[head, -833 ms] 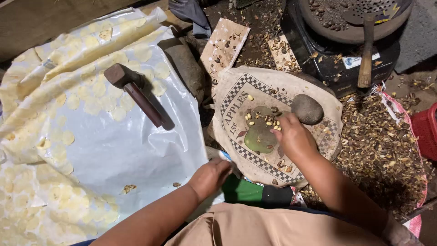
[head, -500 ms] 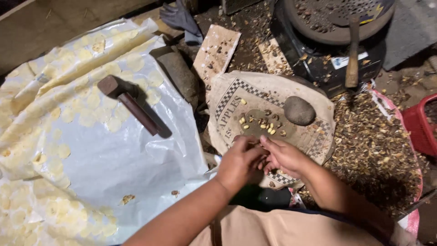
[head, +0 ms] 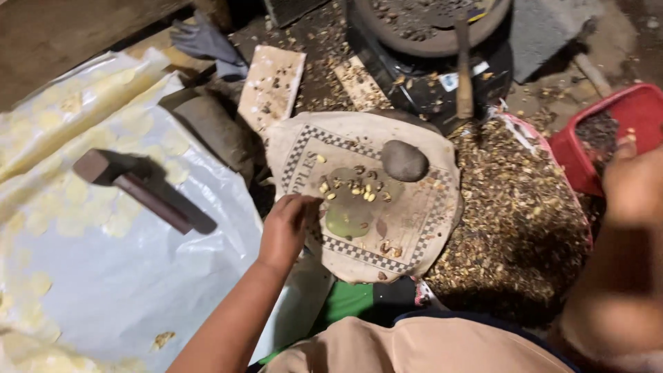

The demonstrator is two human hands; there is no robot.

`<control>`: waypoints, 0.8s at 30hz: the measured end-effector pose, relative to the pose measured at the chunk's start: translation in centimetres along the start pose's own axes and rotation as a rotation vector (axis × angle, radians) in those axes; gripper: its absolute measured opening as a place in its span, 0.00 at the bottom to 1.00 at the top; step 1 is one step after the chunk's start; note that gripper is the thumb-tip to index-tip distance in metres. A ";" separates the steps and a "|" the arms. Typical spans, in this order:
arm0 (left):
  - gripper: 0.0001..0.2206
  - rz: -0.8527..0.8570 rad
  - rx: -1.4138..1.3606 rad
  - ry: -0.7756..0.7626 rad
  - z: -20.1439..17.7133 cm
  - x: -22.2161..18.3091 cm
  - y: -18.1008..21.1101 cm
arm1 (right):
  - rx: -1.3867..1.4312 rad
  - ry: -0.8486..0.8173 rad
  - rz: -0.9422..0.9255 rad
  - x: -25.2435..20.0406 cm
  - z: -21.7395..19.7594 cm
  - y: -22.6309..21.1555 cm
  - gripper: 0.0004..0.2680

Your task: Cracking nuts with a stone, sorting them, and flattening food items with a mallet

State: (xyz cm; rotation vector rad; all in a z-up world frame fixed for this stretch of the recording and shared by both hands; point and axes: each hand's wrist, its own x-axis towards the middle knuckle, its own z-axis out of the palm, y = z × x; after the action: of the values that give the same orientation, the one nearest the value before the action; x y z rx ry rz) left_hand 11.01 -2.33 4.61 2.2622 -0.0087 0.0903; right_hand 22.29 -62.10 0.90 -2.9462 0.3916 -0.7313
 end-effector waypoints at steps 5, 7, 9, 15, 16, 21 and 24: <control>0.11 0.107 0.025 -0.073 1.7 2.6 -0.3 | 0.773 -1.205 0.171 -5.1 -5.4 -21.5 0.17; 0.09 0.097 0.102 -0.071 3.9 2.9 -2.1 | 0.604 -1.086 -0.075 -9.2 -4.6 -27.4 0.12; 0.07 0.078 0.180 -0.072 5.0 3.1 -3.0 | 0.431 -0.964 -0.311 -12.0 -2.2 -31.1 0.09; 0.16 -0.007 0.350 -0.201 5.5 4.3 -2.3 | 0.221 -0.843 -0.618 -12.5 -1.6 -35.0 0.09; 0.14 -0.020 0.324 -0.180 5.3 4.3 -2.1 | 0.152 -0.778 -0.666 -13.0 -1.6 -35.2 0.07; 0.06 -0.013 0.191 -0.102 4.7 4.5 -2.3 | 0.121 -0.805 -0.719 -14.2 -0.9 -34.5 0.06; 0.14 0.038 0.312 -0.176 4.2 4.1 -1.7 | 0.166 -0.783 -0.733 -12.4 -2.8 -33.5 0.07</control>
State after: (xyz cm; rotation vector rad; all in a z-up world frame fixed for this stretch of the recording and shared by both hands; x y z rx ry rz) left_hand 15.44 -4.38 0.92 2.5752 -0.1408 -0.0945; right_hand 17.99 -26.53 2.45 -2.8621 -0.7798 0.3898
